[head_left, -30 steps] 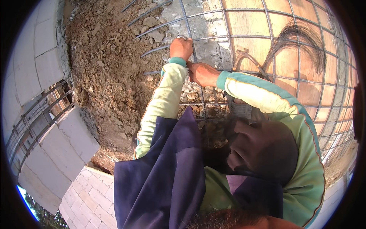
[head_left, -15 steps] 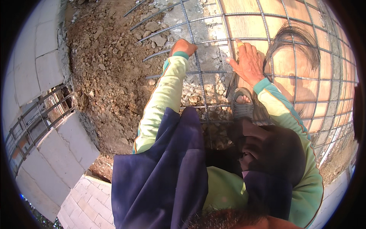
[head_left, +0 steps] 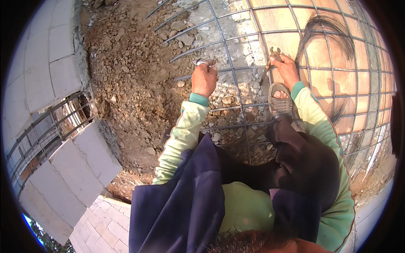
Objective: The person uses pliers to twist and cut wire, securing a metal reinforcement mesh to vertical rebar at various points around a construction area.
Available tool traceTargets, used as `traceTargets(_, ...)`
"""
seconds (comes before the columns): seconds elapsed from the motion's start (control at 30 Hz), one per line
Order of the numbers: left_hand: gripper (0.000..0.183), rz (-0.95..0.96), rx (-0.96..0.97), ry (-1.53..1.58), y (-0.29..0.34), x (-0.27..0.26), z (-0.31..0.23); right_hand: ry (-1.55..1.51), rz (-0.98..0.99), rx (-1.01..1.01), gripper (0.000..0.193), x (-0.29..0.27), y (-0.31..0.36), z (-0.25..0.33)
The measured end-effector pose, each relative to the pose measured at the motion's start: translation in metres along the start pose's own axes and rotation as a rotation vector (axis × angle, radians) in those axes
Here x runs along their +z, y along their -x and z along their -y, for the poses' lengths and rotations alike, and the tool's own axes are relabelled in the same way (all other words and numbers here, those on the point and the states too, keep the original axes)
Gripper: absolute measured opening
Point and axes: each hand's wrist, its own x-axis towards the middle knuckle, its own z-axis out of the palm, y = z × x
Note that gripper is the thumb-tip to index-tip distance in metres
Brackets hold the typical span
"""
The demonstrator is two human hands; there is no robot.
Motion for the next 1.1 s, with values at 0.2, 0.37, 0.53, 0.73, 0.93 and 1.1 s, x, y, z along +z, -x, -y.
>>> traceTargets(0.2, 0.038, 0.142, -0.118, 0.480, 0.072, -0.002, 0.001, 0.172, 0.008, -0.002, 0.041, -0.014, 0.021, 0.079)
traceTargets(0.37, 0.042, 0.333, -0.115, 0.765, 0.087, -0.012, -0.009, -0.409, 0.607, -0.266, 0.038, -0.018, 0.044, 0.177)
traceTargets(0.53, 0.043, 0.398, -0.078, 0.897, 0.097, 0.001, -0.016, -0.231, 0.458, 0.127, 0.033, 0.045, 0.092, 0.133)
traceTargets(0.73, 0.044, 0.365, -0.030, 1.013, 0.101, -0.008, 0.017, -0.512, 0.295, -0.231, 0.040, 0.052, 0.099, 0.205)
traceTargets(0.93, 0.046, 0.264, 0.108, 0.597, 0.106, 0.017, 0.001, 0.079, 0.321, 0.022, 0.031, 0.071, 0.077, 0.140)
traceTargets(1.1, 0.029, 0.290, 0.161, 0.062, 0.118, 0.010, -0.014, 0.601, 0.243, -0.158, 0.024, 0.068, 0.039, 0.139)
